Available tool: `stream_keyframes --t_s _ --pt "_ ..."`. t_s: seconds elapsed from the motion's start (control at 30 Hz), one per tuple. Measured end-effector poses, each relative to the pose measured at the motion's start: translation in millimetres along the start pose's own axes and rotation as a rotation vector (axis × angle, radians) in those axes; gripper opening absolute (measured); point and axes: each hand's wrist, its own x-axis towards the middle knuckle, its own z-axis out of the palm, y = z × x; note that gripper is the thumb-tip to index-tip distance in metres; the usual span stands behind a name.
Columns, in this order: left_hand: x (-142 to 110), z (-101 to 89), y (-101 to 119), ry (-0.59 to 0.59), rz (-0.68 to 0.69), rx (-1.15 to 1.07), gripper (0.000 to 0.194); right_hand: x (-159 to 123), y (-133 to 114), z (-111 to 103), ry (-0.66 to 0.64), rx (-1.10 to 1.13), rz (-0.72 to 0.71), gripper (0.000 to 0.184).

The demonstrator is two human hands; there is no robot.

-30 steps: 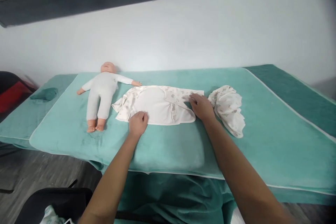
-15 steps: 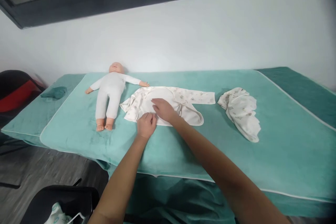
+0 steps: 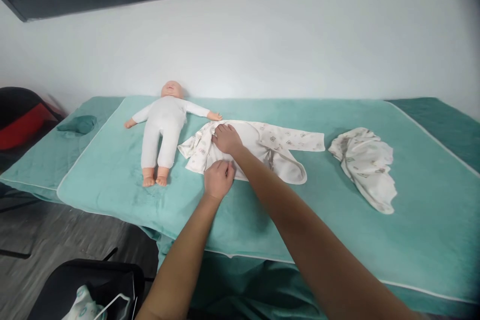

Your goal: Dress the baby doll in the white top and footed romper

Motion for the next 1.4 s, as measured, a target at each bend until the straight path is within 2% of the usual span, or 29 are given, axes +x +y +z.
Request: stream_keyframes --t_s 0.17,0.3,0.47,0.57,0.77,0.93,1.1,1.4 --pt "0.3 0.1 -0.4 0.003 -0.027 0.008 0.036 -11.8 -4.3 1.1 0.063 0.020 0.143 0.058" --pt "-0.1 1.4 -1.3 0.027 -0.025 0.013 0.038 -29.4 4.5 -1.7 0.022 0.017 0.248 0.064" --pt "-0.4 2.5 -1.3 0.036 -0.018 0.016 0.036 -53.1 42.9 -11.5 0.056 -0.028 0.305 0.065" --pt "-0.7 1.2 -0.3 0.028 0.010 0.016 0.035 -61.6 70.0 -19.6 0.052 -0.028 0.272 0.063" --pt "-4.4 -2.7 2.8 0.007 0.113 0.023 0.038 -57.7 97.5 -24.8 -0.013 -0.016 0.205 0.066" --pt "-4.0 -2.5 4.2 -0.015 0.156 0.033 0.039 -44.1 108.2 -21.6 -0.052 -0.013 0.170 0.067" --pt "-2.4 -2.2 4.4 0.014 0.159 0.060 0.038 -37.7 113.3 -23.2 -0.064 -0.006 0.161 0.067" --pt "-1.3 -1.7 4.2 0.012 0.118 0.076 0.036 -42.7 99.6 -23.1 -0.023 -0.014 0.186 0.063"
